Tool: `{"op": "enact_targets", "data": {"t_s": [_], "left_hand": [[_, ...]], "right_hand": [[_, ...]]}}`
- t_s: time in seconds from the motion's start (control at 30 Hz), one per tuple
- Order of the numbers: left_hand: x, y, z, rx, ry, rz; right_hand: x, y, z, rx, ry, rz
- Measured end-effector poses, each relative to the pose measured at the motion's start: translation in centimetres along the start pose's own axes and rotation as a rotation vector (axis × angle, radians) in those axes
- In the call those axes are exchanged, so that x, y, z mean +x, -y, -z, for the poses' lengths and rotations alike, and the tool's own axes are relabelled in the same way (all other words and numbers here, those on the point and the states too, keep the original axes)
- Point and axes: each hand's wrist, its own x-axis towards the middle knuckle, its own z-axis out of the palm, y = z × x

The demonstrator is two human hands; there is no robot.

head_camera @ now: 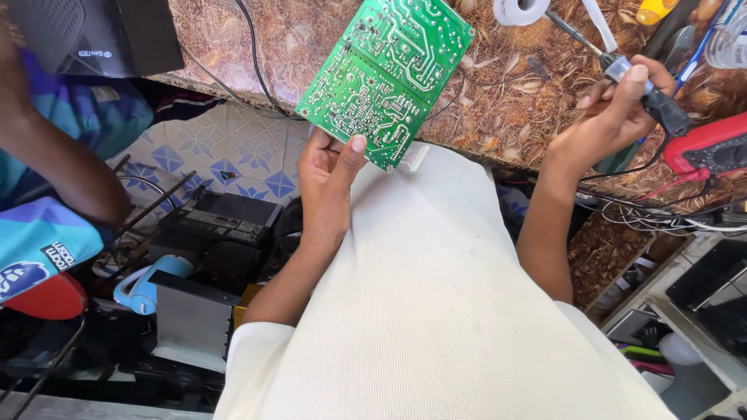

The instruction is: Soldering components on a circuit board using a soldering iron.

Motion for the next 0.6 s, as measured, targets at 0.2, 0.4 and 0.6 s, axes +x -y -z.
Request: {"op": "enact_targets", "data": {"t_s": [0.2,0.4,0.6], "left_hand": [[0.1,0.3,0.1,-0.022,-0.009,0.011],[0.3,0.7,0.4,-0.027,-0.018,0.025],[0.5,1.1,0.5,-0.101,-0.026,0.049]], "right_hand": [[0.0,0.3,-0.2,-0.018,-0.009,-0.003],[0.1,0.2,0.0,-0.005,-0.001,-0.018],[0.9,-1.3,2.4,0.040,-0.039,-0.002]]}}
